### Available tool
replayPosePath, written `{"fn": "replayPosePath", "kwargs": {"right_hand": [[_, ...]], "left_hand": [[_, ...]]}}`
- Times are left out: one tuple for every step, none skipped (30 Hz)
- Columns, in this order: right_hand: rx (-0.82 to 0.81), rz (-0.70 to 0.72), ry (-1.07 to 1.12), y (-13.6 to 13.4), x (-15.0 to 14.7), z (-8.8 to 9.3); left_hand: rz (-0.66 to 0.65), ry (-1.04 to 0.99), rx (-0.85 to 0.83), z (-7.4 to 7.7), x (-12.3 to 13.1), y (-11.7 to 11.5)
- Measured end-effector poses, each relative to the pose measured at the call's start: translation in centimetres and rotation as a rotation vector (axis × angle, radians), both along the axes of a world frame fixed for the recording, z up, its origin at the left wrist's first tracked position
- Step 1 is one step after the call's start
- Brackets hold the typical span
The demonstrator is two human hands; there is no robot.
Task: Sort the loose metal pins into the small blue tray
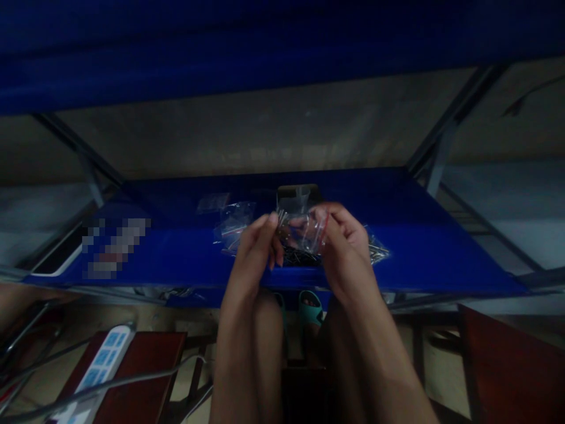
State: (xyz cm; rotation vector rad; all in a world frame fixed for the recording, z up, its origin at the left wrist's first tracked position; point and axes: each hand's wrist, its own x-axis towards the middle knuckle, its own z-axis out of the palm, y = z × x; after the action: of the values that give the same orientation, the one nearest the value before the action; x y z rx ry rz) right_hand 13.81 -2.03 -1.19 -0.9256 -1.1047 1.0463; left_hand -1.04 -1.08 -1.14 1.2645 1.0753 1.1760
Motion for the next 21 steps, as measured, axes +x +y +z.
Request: {"fn": "replayPosePath", "kwargs": {"right_hand": [[-0.003, -0.036, -0.01, 0.1, 0.1, -0.1], [0.003, -0.082, -0.035, 0.2, 0.2, -0.3], [0.018, -0.135, -0.078, 0.3, 0.3, -0.5], [0.034, -0.186, -0.146, 0.4, 0.4, -0.7], [0.049, -0.229, -0.235, 0.5, 0.5, -0.9], [0.061, -0.264, -0.335, 0.5, 0.5, -1.0], [0.069, -0.287, -0.435, 0.6, 0.6, -1.1], [0.073, -0.297, -0.524, 0.6, 0.7, -1.2], [0.076, -0.299, -0.597, 0.6, 0.7, -1.2], [0.08, -0.299, -0.647, 0.6, 0.8, -1.3], [0.083, -0.296, -0.679, 0.6, 0.9, -1.3], [0.085, -0.291, -0.703, 0.6, 1.0, -1.3], [0.084, -0.286, -0.728, 0.6, 1.1, -1.4], [0.082, -0.286, -0.753, 0.5, 1.2, -1.5], [0.078, -0.284, -0.783, 0.5, 1.3, -1.6], [0.072, -0.282, -0.816, 0.5, 1.4, -1.7], [0.065, -0.279, -0.851, 0.5, 1.5, -1.8], [0.057, -0.274, -0.886, 0.5, 1.6, -1.8], [0.051, -0.265, -0.918, 0.5, 1.6, -1.9], [0.045, -0.256, -0.948, 0.4, 1.7, -1.9], [0.039, -0.247, -0.976, 0.4, 1.7, -1.9]], "left_hand": [[0.036, -0.005, 0.016, 0.1, -0.1, 0.0], [0.075, 0.006, 0.038, 0.1, -0.2, 0.1], [0.119, 0.029, 0.065, 0.0, -0.3, 0.3], [0.171, 0.062, 0.099, -0.2, -0.5, 0.5], [0.228, 0.103, 0.136, -0.5, -0.7, 0.7], [0.288, 0.148, 0.172, -0.8, -0.8, 1.0], [0.343, 0.191, 0.204, -1.0, -1.0, 1.2], [0.387, 0.23, 0.228, -1.3, -1.1, 1.3], [0.414, 0.263, 0.241, -1.4, -1.2, 1.4], [0.423, 0.288, 0.248, -1.5, -1.2, 1.5], [0.423, 0.305, 0.249, -1.5, -1.3, 1.5], [0.42, 0.318, 0.249, -1.5, -1.3, 1.5], [0.417, 0.331, 0.249, -1.5, -1.3, 1.4], [0.416, 0.347, 0.251, -1.4, -1.3, 1.4], [0.416, 0.366, 0.255, -1.4, -1.2, 1.3], [0.416, 0.387, 0.264, -1.3, -1.2, 1.3], [0.416, 0.405, 0.274, -1.3, -1.1, 1.2], [0.412, 0.421, 0.283, -1.2, -1.1, 1.2], [0.406, 0.437, 0.29, -1.2, -1.0, 1.2], [0.398, 0.452, 0.297, -1.2, -1.0, 1.3], [0.39, 0.469, 0.308, -1.3, -1.0, 1.3]]}}
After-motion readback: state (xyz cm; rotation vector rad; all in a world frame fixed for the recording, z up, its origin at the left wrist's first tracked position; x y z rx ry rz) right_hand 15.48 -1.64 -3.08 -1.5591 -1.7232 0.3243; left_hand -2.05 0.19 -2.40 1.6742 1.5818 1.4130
